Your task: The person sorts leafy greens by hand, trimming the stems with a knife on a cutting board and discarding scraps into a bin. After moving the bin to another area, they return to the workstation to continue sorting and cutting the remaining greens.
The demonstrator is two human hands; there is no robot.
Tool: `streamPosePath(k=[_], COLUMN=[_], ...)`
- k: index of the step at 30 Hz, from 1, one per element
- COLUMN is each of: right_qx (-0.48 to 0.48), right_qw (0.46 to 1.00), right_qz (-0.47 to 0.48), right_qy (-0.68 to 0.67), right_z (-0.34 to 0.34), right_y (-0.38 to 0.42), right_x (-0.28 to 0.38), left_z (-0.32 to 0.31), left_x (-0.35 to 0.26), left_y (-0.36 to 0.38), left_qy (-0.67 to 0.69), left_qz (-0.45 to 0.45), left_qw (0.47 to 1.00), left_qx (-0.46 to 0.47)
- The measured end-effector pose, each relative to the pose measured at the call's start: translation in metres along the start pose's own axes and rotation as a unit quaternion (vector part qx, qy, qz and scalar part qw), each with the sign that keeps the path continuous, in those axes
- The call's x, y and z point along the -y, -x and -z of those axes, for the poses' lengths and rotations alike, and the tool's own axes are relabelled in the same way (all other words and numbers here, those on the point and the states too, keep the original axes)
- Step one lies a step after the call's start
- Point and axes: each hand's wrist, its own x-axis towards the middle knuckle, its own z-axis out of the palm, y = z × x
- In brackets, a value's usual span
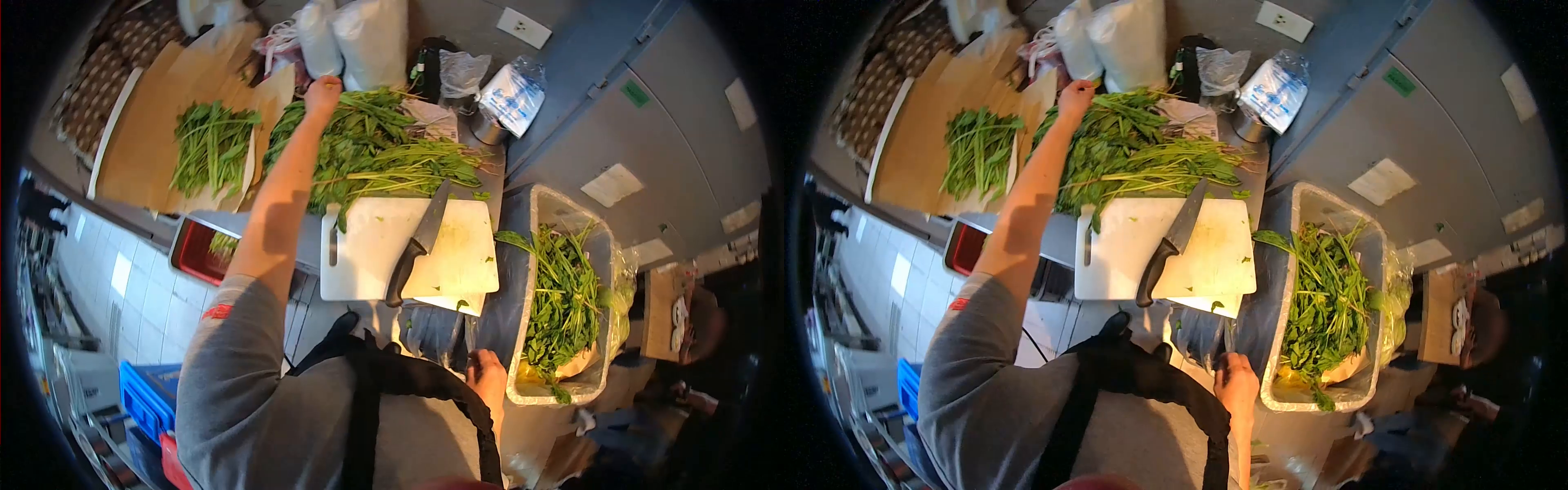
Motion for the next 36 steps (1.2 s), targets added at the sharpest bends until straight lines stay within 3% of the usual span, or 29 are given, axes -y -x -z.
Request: streamPosePath(k=[4,5,8,12,13,16,19,20,22,23,24,26,28,30,31,32,34,36], right_qx=[-0.012,0.003,-0.057,-0.042,-0.057,-0.047,-0.059,-0.075,-0.068,-0.058,0.039,0.052,-0.027,-0.032,0.02,0.0,-0.016,-0.027], right_qw=[0.998,0.998,0.989,0.994,0.994,0.998,0.998,0.997,0.986,0.974,0.928,0.888,0.91,0.878,0.855,0.867,0.873,0.864], right_qz=[0.01,0.015,0.105,0.092,0.092,0.043,0.006,0.001,-0.008,-0.011,-0.121,-0.139,-0.05,-0.109,-0.179,-0.151,-0.123,-0.104], right_qy=[-0.056,-0.057,-0.082,-0.05,-0.032,-0.02,-0.024,-0.023,-0.154,-0.217,-0.35,-0.435,-0.411,-0.465,-0.487,-0.475,-0.472,-0.492], right_z=[-0.021,-0.026,-0.046,-0.076,-0.089,-0.104,-0.11,-0.108,-0.088,-0.074,-0.057,-0.032,-0.031,-0.011,0.012,0.013,0.01,0.005], right_y=[-0.02,-0.028,-0.056,-0.092,-0.101,-0.122,-0.121,-0.123,-0.114,-0.106,-0.094,-0.066,-0.041,-0.016,-0.005,0.002,0.013,0.017], right_x=[0.06,0.073,0.107,0.131,0.13,0.127,0.122,0.119,0.105,0.096,0.087,0.064,0.026,0.013,0.017,0.007,-0.018,-0.033], left_z=[-0.005,-0.005,-0.011,-0.001,-0.019,0.004,-0.008,-0.008,-0.005,-0.002,-0.011,-0.031,0.001,0.031,0.037,0.042,0.067,0.087], left_x=[0.009,0.005,0.003,-0.015,0.01,-0.021,-0.01,-0.015,-0.022,-0.024,-0.014,0.023,-0.005,-0.061,-0.057,-0.053,-0.102,-0.146], left_y=[-0.038,-0.034,-0.055,-0.043,-0.054,-0.04,-0.033,-0.034,-0.032,-0.026,-0.035,-0.064,-0.064,-0.022,-0.034,-0.045,-0.016,0.011], left_qy=[-0.205,-0.261,-0.275,-0.198,-0.135,-0.101,-0.191,-0.198,-0.215,-0.167,-0.042,0.199,0.303,0.43,0.433,0.435,0.498,0.497], left_qz=[-0.057,-0.071,0.049,0.143,0.152,0.22,0.168,0.175,0.192,0.187,0.188,0.181,0.195,0.153,0.151,0.149,0.127,0.025], left_qw=[0.964,0.952,0.913,0.947,0.968,0.954,0.961,0.957,0.946,0.963,0.981,0.959,0.933,0.889,0.886,0.879,0.849,0.862], left_qx=[0.158,0.141,0.298,0.208,0.145,0.178,0.104,0.118,0.146,0.101,0.04,-0.092,0.02,0.013,0.068,0.123,0.123,0.101])
